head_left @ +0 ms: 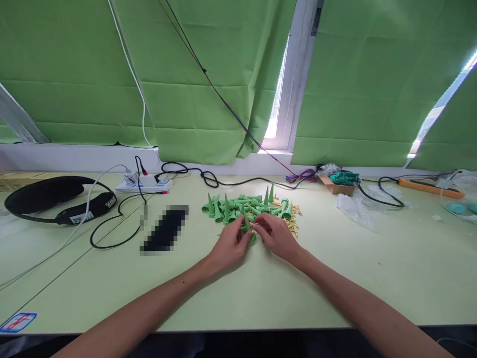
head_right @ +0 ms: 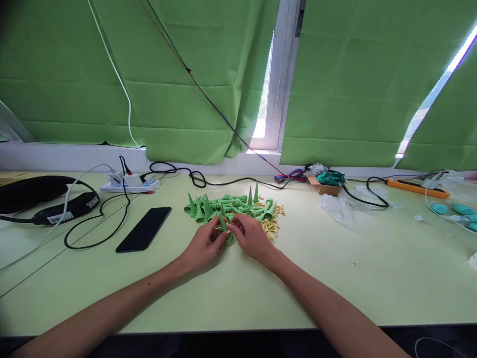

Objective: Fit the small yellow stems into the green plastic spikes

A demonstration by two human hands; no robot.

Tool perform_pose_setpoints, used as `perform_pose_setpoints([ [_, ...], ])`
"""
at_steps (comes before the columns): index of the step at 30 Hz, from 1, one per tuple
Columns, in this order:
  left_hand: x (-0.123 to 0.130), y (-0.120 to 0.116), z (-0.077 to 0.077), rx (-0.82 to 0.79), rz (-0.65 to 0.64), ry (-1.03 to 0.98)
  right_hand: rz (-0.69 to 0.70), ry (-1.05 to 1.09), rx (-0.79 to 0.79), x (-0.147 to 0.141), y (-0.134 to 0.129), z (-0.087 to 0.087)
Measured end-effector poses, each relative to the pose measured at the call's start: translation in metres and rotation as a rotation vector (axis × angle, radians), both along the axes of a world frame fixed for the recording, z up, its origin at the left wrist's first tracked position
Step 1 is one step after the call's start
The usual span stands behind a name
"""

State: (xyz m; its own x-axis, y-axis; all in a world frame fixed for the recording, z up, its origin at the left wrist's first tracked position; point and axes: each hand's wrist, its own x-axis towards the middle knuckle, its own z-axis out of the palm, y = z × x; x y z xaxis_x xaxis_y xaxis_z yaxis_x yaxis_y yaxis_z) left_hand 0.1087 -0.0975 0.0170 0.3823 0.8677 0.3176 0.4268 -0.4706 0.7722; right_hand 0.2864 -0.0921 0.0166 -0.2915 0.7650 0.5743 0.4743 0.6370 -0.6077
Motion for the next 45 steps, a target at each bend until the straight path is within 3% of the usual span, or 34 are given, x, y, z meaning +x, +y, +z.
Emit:
perform_pose_setpoints([
  [6, 0.0007, 0.0, 0.0001, -0.011, -0.007, 0.007, 0.012, -0.04, 0.085, -0.0009, -0.0013, 0.0024],
  [17, 0.0003, 0.0018, 0.0009, 0.033, 0.032, -0.014, 0.002, -0.047, 0.075, -0.0008, 0.0006, -0.0005],
  [27, -0.0005, 0.0019, 0.0054, -0.024, 0.069, -0.237, 0.042, -0.077, -0.011, -0.0002, 0.0006, -0.0024],
  [33, -0.0006, 0.0047, 0.0053, -0.104, 0.035, -0.373, 0.052, -0.064, 0.091, -0.0005, 0.0005, -0.0004],
  [45, 0.0009, 0.0036, 0.0074, -0.155, 0.017, -0.407, 0.017, -0.009, 0.112, -0.0001, -0.0018, 0.0015],
])
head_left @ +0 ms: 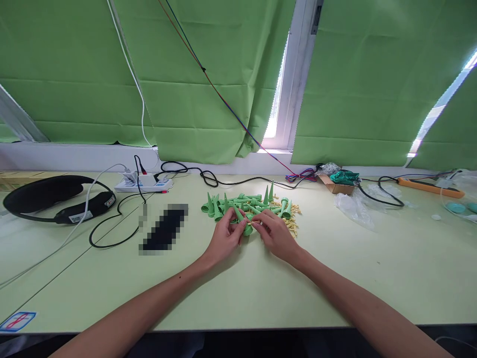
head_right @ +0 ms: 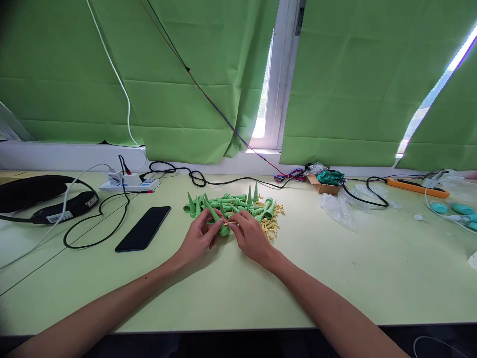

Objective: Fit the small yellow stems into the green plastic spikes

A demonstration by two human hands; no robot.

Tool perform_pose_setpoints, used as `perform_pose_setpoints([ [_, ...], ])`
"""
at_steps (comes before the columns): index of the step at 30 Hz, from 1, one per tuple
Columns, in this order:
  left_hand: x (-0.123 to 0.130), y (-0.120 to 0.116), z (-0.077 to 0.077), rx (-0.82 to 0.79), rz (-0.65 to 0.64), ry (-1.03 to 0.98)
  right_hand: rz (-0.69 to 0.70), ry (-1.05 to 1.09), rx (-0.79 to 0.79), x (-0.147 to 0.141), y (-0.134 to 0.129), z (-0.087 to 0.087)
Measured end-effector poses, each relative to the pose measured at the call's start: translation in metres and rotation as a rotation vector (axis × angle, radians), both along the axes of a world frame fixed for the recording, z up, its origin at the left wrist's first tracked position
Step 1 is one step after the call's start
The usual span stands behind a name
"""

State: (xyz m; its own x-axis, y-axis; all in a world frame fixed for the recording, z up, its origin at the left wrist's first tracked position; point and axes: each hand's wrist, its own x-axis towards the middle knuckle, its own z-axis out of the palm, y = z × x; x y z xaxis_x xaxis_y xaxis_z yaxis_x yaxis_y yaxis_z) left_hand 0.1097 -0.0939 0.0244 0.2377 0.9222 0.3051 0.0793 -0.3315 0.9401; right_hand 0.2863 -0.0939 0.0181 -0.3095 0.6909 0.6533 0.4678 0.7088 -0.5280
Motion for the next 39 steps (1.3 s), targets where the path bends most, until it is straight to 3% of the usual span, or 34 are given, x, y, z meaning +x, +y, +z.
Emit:
perform_pose_setpoints([
  [10, -0.0005, -0.0035, -0.0011, 0.067, -0.001, 0.136, 0.002, 0.011, -0.009, 0.0004, 0.0022, -0.002],
  [39, -0.0007, -0.0037, -0.0019, 0.089, 0.009, 0.167, 0.0, 0.025, -0.053, 0.0019, 0.0023, 0.0],
])
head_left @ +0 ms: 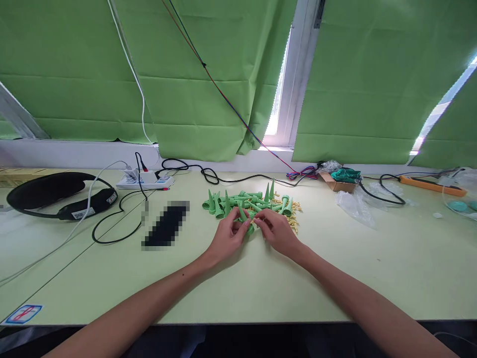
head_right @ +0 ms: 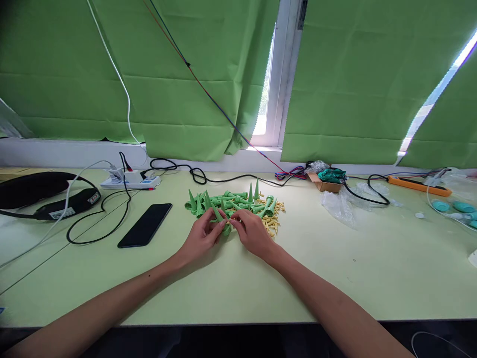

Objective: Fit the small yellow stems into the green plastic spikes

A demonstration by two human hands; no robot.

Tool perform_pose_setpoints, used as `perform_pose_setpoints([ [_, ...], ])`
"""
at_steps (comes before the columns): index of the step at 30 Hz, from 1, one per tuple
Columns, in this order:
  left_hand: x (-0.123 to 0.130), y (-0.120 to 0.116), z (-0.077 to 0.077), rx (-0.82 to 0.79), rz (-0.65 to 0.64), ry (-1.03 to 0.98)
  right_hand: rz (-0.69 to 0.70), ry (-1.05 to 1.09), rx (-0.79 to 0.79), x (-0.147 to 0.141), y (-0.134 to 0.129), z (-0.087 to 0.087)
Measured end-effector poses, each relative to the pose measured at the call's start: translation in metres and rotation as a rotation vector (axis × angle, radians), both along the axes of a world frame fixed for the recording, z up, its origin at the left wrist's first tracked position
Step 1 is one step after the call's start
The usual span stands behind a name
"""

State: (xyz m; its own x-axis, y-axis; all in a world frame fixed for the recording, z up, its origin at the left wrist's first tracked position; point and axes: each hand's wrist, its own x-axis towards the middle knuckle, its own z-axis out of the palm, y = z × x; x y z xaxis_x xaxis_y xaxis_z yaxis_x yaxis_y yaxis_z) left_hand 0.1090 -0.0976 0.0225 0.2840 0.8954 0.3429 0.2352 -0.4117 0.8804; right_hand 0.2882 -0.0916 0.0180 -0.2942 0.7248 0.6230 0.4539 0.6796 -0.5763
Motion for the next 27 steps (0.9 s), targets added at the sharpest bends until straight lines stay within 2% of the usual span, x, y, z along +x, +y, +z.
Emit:
perform_pose_setpoints([
  [12, -0.0012, 0.0018, -0.0028, -0.001, -0.007, -0.015, 0.007, 0.003, -0.032, -0.0005, -0.0015, 0.0018],
  [20, -0.0011, 0.0008, 0.0001, -0.087, -0.058, -0.105, 0.028, 0.012, -0.029, 0.0001, -0.0026, 0.0036],
  [27, 0.0001, 0.0016, 0.0005, -0.099, -0.059, -0.133, 0.039, 0.025, -0.051, -0.0002, -0.0023, 0.0017],
])
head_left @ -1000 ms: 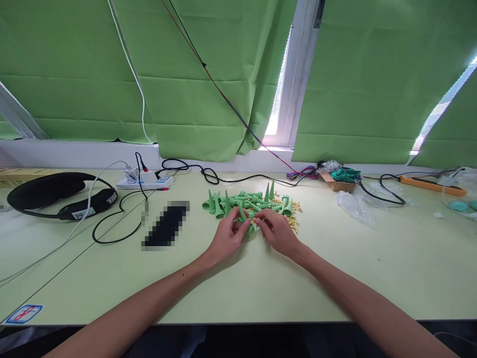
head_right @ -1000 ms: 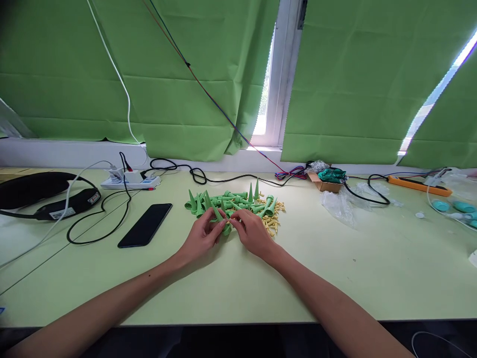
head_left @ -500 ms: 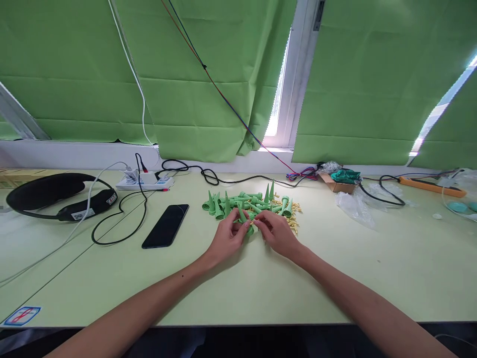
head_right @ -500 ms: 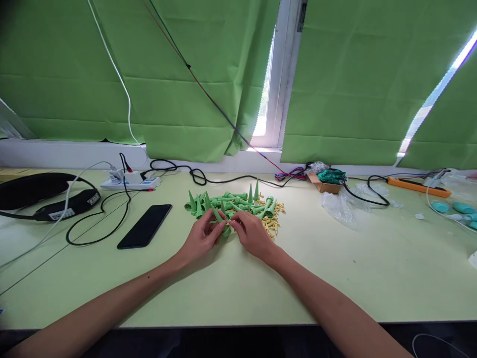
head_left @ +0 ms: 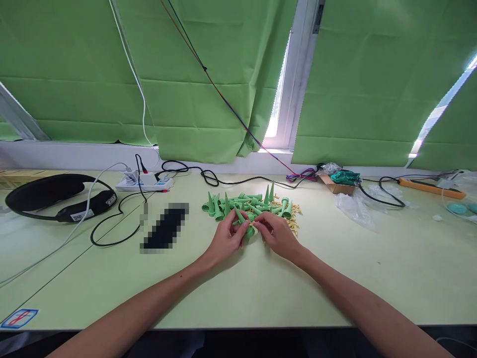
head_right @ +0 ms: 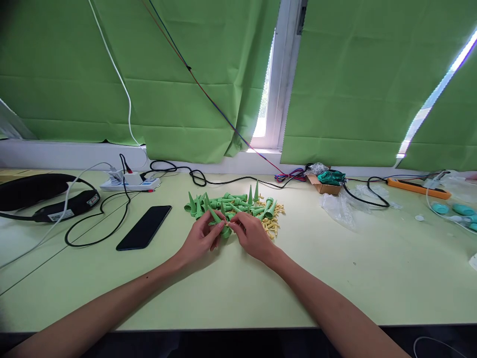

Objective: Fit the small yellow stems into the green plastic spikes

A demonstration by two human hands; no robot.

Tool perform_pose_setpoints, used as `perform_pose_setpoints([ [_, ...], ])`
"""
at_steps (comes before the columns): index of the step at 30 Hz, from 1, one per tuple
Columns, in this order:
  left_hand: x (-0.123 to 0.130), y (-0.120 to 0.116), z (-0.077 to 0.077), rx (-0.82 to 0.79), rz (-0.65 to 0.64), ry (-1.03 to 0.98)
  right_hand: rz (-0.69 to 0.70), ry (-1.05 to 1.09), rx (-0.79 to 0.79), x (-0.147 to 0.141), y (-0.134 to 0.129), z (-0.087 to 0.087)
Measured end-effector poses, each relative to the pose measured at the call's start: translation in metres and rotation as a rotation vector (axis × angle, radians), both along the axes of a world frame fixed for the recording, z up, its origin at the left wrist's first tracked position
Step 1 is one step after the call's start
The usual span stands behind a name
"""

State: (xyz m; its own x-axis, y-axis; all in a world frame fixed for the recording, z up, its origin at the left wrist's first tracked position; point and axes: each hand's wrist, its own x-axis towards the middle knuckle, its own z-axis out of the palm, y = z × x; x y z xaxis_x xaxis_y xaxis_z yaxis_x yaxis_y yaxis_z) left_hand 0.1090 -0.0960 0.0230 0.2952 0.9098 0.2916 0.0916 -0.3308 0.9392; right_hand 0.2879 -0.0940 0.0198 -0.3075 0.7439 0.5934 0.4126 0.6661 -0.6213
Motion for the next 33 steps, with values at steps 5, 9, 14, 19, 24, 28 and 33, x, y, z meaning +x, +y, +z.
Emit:
perform_pose_setpoints([
  [5, -0.0005, -0.0002, 0.0002, 0.007, 0.013, 0.0, 0.013, 0.01, -0.035, 0.0003, 0.0007, -0.0017],
  [9, -0.0007, 0.0004, -0.0008, 0.014, 0.013, 0.005, 0.017, 0.018, -0.065, 0.0001, 0.0001, -0.0003],
  [14, -0.0014, 0.002, -0.0038, 0.042, 0.015, 0.016, 0.023, 0.018, -0.096, -0.0006, -0.0007, 0.0008],
  [19, -0.0026, 0.0025, -0.0055, 0.082, 0.032, 0.08, 0.016, 0.015, -0.112, -0.0004, 0.0006, -0.0012],
  [24, -0.0024, 0.0019, -0.0045, 0.125, 0.046, 0.116, 0.009, 0.008, -0.12, 0.0, 0.0015, -0.0024],
  [28, -0.0018, 0.0005, -0.0029, 0.138, 0.046, 0.129, -0.015, -0.013, -0.102, 0.0001, 0.0025, -0.0039],
  [33, -0.0013, -0.0013, -0.0015, 0.154, 0.039, 0.19, -0.053, -0.048, -0.05, -0.0005, 0.0047, -0.0072],
])
